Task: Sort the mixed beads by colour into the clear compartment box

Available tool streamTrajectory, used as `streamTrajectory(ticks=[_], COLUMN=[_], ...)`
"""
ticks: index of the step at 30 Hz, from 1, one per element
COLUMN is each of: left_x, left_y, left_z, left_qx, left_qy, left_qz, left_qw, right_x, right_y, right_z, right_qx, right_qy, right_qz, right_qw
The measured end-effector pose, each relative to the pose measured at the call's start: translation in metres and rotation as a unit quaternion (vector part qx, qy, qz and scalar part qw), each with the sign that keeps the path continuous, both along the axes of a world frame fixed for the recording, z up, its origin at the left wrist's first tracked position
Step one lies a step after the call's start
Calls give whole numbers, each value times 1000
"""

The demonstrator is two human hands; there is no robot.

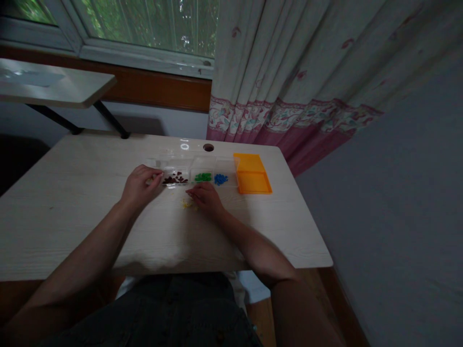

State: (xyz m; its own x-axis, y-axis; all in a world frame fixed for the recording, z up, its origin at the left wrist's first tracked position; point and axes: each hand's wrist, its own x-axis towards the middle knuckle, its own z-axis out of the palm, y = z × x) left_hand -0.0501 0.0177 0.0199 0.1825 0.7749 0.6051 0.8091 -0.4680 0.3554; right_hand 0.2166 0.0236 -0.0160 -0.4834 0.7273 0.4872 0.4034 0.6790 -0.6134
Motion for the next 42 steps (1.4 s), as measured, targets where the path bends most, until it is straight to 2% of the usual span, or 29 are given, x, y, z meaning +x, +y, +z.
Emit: streamTrajectory(ticks=[9,16,23,35,42], left_x=[-34,-40,-45,-45,-45], left_y=[7,6,7,8,7], left_z=[5,6,1,2,2], left_qx=[-83,-99,-87,-115,-104], left_qy=[78,87,116,156,151], left_qz=[83,83,98,87,93], left_qw=[990,988,985,977,979], right_x=[-2,-6,-8,-8,-8], right_y=[1,-1,0,2,0], right_z=[-5,-3,-3,-5,-4], right_qx=[40,84,76,63,55], right_qy=[-63,-113,-130,-121,-129], right_qz=[23,27,34,18,14], right_qw=[997,990,988,991,990])
